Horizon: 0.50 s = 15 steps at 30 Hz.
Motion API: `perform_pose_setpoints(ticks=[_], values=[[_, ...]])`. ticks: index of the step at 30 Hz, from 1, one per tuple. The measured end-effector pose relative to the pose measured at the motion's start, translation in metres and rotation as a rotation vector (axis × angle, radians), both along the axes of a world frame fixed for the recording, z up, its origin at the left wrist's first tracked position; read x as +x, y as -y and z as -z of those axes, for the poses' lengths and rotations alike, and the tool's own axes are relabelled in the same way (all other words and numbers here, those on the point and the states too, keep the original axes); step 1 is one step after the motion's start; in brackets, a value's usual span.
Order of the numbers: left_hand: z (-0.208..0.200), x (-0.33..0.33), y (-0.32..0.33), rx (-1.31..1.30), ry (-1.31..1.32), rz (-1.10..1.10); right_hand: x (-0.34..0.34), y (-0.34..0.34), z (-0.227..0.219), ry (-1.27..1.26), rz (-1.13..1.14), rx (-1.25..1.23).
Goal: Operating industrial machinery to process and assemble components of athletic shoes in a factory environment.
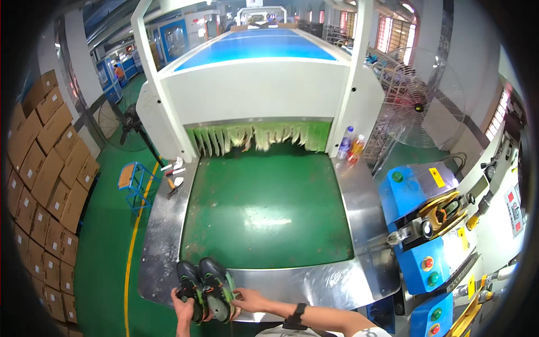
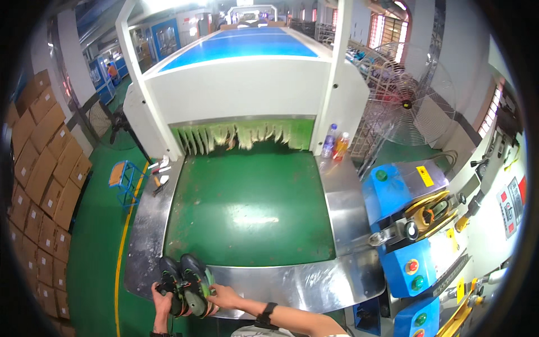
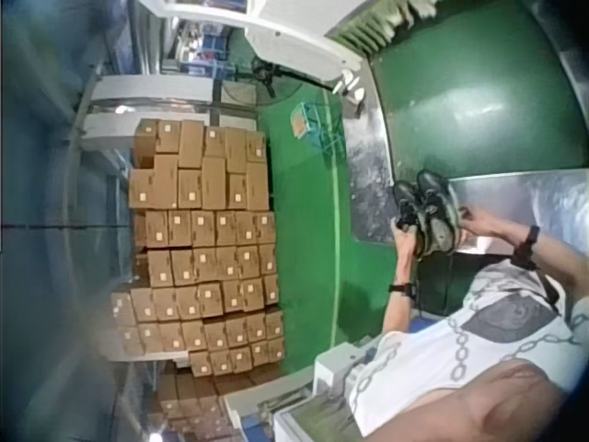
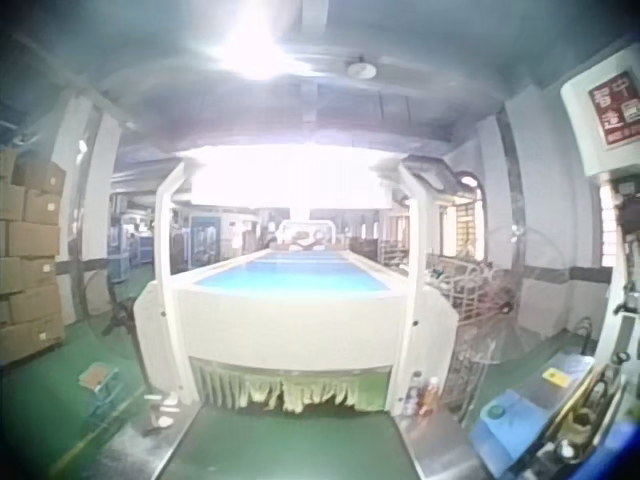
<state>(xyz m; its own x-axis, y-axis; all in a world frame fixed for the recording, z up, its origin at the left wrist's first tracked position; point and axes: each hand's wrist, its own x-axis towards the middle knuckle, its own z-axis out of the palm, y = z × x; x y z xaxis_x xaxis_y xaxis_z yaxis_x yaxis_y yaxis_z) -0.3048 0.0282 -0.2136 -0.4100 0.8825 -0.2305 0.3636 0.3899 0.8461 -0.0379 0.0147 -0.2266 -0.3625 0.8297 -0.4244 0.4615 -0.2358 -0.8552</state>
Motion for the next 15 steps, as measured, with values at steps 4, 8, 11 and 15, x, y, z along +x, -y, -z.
perform_pose_setpoints(ticks=[4, 8, 11, 15], values=[[-0.042, 0.049, 0.004, 0.274, -0.488, -0.034, 0.078, 0.032, 0.024, 0.065, 0.158, -0.122], [-0.096, 0.112, -0.030, 0.414, -0.461, 0.369, 0.126, 0.048, 0.038, 0.092, 0.208, -0.085], [-0.105, 0.156, -0.081, 0.300, -0.372, 0.658, 0.153, 0.030, 0.031, 0.007, 0.234, -0.137], [-0.064, 0.196, -0.170, 0.279, -0.463, 0.993, 0.187, -0.016, 0.004, -0.002, 0.394, -0.165]])
